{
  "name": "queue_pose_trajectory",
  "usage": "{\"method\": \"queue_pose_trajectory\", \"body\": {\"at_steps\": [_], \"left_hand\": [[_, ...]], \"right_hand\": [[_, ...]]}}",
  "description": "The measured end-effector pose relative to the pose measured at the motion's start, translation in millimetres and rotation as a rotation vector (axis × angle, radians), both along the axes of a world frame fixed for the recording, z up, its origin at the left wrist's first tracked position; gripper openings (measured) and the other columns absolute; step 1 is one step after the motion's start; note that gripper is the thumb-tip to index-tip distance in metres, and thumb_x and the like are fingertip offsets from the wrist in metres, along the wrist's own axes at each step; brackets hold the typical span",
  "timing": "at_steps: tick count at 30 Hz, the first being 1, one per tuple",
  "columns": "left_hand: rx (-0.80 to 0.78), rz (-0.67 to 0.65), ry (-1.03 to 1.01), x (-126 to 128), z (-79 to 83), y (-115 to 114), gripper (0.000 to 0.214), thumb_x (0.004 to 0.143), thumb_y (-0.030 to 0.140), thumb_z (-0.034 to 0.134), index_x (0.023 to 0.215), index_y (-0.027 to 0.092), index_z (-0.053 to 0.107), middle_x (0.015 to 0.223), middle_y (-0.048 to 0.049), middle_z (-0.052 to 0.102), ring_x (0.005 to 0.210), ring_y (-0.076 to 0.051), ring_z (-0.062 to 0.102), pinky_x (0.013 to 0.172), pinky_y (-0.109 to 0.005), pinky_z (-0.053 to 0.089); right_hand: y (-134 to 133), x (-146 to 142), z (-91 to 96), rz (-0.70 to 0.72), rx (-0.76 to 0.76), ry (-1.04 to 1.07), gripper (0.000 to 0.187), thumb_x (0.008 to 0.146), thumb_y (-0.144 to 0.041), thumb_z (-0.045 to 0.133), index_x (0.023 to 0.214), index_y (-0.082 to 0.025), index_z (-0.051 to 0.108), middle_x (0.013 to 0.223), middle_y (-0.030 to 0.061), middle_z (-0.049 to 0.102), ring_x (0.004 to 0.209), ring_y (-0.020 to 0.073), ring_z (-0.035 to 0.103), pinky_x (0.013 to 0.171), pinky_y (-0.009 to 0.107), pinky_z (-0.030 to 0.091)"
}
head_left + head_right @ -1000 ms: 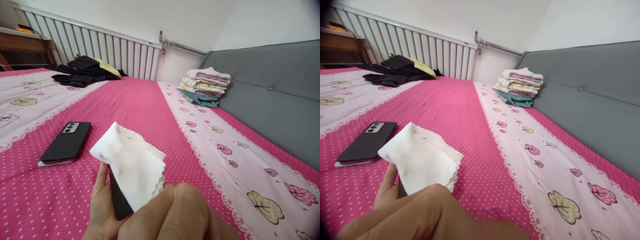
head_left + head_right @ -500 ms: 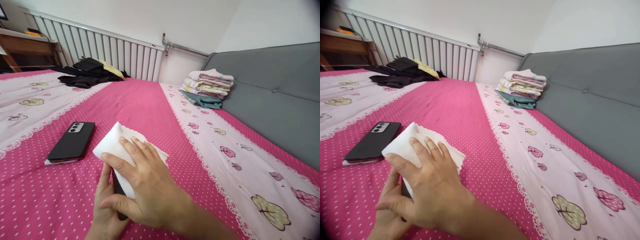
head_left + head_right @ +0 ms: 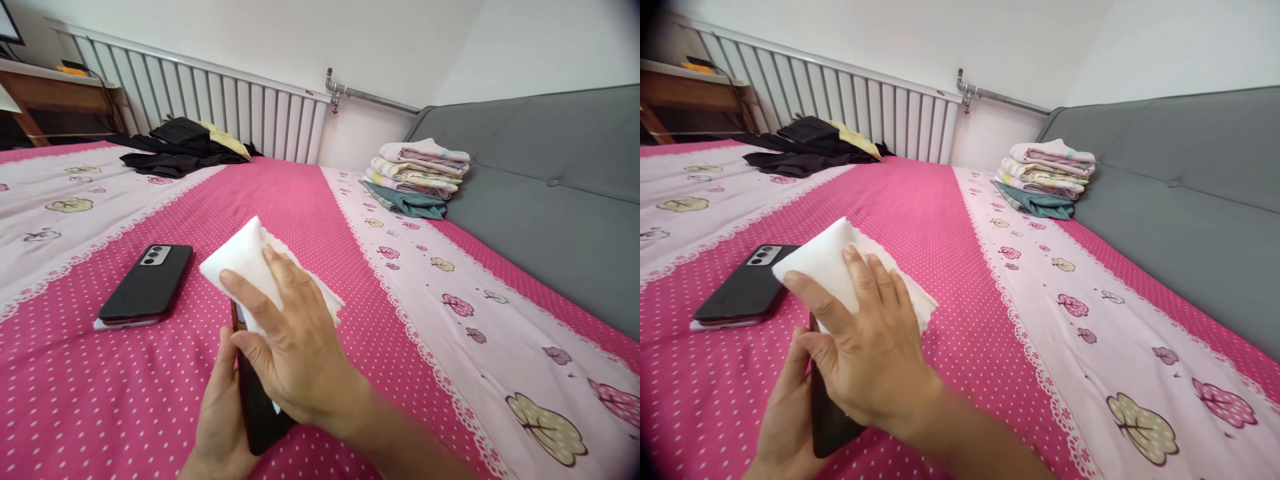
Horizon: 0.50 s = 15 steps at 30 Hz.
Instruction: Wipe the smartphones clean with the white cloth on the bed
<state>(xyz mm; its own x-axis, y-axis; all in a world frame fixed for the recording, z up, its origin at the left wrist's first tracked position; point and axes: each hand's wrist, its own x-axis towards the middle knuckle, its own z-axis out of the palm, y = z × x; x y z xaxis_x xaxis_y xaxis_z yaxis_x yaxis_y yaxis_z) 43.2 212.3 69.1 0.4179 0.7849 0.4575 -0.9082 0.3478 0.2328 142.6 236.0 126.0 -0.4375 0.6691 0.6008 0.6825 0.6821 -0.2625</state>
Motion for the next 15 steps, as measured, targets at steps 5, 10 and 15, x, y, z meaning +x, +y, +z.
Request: {"method": "queue_pose_trajectory", "body": {"at_steps": [5,10,15], "left_hand": [[-0.051,-0.065,0.121,6.7,1.8,-7.0,0.065,0.095,0.053,0.007,0.128,0.026,0.056,0.125,-0.0029,0.063,0.131,-0.019,0.042,0.115,-0.038,0.020],[-0.070,-0.093,0.129,8.0,0.8,-6.9,0.056,0.098,0.043,0.011,0.128,0.028,0.055,0.119,-0.0006,0.067,0.127,-0.017,0.048,0.114,-0.035,0.024],[-0.083,-0.030,0.051,5.8,-1.5,-5.0,0.061,0.098,0.044,0.010,0.128,0.018,0.056,0.125,-0.0064,0.063,0.123,-0.016,0.052,0.110,-0.027,0.031]], "right_hand": [[3.6,9.0,7.5,-0.115,0.061,0.074,0.049,0.097,-0.037,0.040,0.145,-0.027,0.033,0.153,0.0083,0.023,0.141,0.0261,0.022,0.111,0.050,0.030],[6.4,9.6,7.3,-0.135,0.087,0.124,0.048,0.098,-0.035,0.038,0.144,-0.023,0.033,0.152,0.0102,0.026,0.138,0.0240,0.028,0.109,0.046,0.034],[4.9,3.9,3.1,-0.019,0.127,0.041,0.047,0.096,-0.036,0.043,0.142,-0.028,0.038,0.153,0.0090,0.024,0.138,0.0263,0.028,0.111,0.048,0.031]]}}
